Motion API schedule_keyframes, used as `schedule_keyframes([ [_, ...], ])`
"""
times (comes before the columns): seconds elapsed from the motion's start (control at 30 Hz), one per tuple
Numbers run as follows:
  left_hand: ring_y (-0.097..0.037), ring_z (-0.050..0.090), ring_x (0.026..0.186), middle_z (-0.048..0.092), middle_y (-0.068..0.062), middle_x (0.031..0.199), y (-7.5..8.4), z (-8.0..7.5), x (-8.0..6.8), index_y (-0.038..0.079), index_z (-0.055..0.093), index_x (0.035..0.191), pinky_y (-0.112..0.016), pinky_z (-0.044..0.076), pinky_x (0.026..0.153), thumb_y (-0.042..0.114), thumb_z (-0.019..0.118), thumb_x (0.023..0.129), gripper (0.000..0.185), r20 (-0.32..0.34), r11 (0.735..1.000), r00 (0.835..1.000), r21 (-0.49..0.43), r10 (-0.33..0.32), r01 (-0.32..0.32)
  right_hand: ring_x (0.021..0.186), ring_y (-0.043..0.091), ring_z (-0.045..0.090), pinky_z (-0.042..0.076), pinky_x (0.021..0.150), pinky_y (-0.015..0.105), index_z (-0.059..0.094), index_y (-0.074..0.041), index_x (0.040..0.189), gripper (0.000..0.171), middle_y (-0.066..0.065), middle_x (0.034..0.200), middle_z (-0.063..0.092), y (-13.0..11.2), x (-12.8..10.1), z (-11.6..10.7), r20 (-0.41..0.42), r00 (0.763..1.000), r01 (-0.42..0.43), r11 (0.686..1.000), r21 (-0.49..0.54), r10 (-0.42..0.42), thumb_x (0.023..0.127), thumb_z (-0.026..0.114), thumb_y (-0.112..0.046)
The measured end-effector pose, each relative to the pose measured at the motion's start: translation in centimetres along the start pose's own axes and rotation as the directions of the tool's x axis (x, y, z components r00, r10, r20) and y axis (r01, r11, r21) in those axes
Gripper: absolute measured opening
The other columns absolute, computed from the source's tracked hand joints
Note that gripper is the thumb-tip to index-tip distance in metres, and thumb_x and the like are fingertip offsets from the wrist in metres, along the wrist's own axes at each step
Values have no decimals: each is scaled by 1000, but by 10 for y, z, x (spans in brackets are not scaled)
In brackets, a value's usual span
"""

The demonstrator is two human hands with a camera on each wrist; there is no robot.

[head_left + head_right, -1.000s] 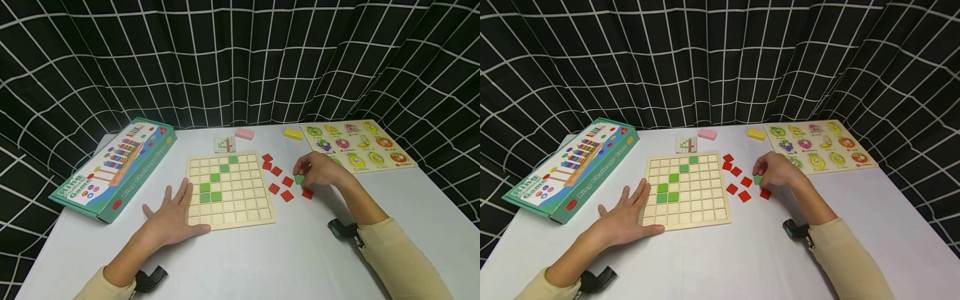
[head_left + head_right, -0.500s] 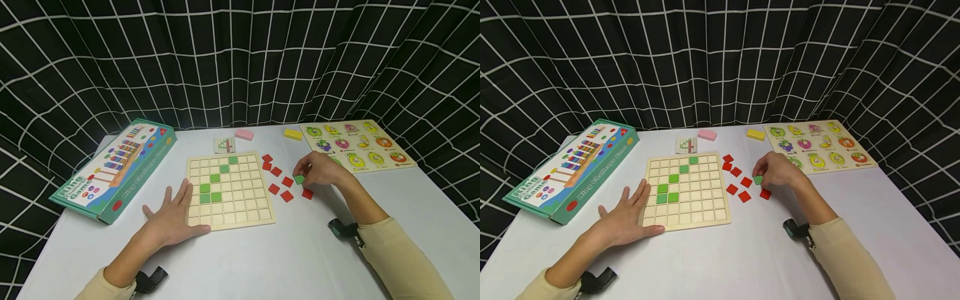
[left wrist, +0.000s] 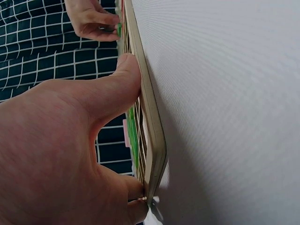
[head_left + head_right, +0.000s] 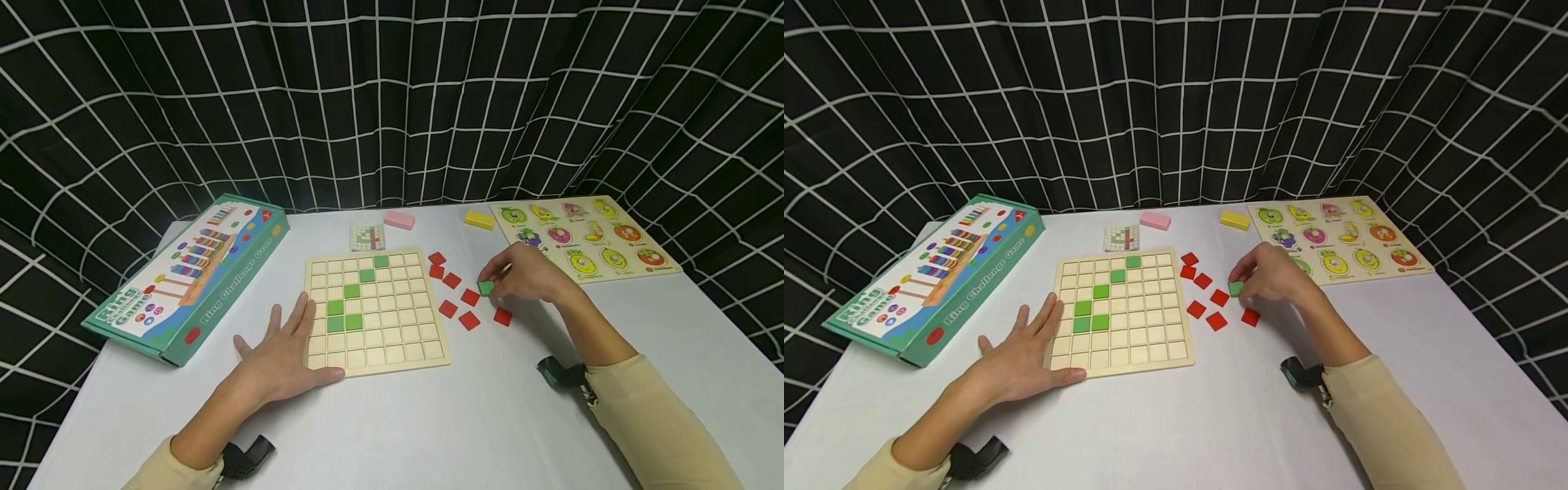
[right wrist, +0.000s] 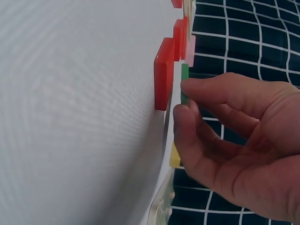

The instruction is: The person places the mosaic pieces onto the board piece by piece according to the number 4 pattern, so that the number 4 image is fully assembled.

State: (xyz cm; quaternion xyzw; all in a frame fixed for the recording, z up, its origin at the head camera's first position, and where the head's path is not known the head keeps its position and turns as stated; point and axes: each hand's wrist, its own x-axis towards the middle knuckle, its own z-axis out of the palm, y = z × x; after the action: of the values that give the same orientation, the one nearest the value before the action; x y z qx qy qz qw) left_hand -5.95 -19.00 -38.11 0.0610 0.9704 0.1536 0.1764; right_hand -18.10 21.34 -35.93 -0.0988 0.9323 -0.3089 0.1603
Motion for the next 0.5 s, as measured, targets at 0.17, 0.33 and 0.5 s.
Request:
schedule_keyframes([
  [0.17,-55,2,157,2,-10,177,0,0,0,7,10,168,-98,2,94,75,72,79,128,2,1000,1000,0,-4,4,92,27,60,52,71,31,81,-2,110,28,14,105,77,-1,0,-1,3,1000,9,999,40,-9,82,83,0],
  [0.33,-55,2,157,2,-10,177,-1,1,0,7,10,168,-98,2,93,75,72,79,128,3,1000,1000,1,-6,6,93,27,60,52,70,29,80,-1,111,29,15,108,76,-3,0,-1,9,1000,5,998,66,-5,83,83,-1],
  [0.5,-56,2,157,2,-11,177,-1,0,1,7,10,168,-98,2,93,75,73,80,128,-1,1000,1000,0,-1,1,94,27,62,53,74,30,81,-3,110,27,14,108,77,-6,1,0,2,1000,-8,998,65,8,83,83,-4],
])
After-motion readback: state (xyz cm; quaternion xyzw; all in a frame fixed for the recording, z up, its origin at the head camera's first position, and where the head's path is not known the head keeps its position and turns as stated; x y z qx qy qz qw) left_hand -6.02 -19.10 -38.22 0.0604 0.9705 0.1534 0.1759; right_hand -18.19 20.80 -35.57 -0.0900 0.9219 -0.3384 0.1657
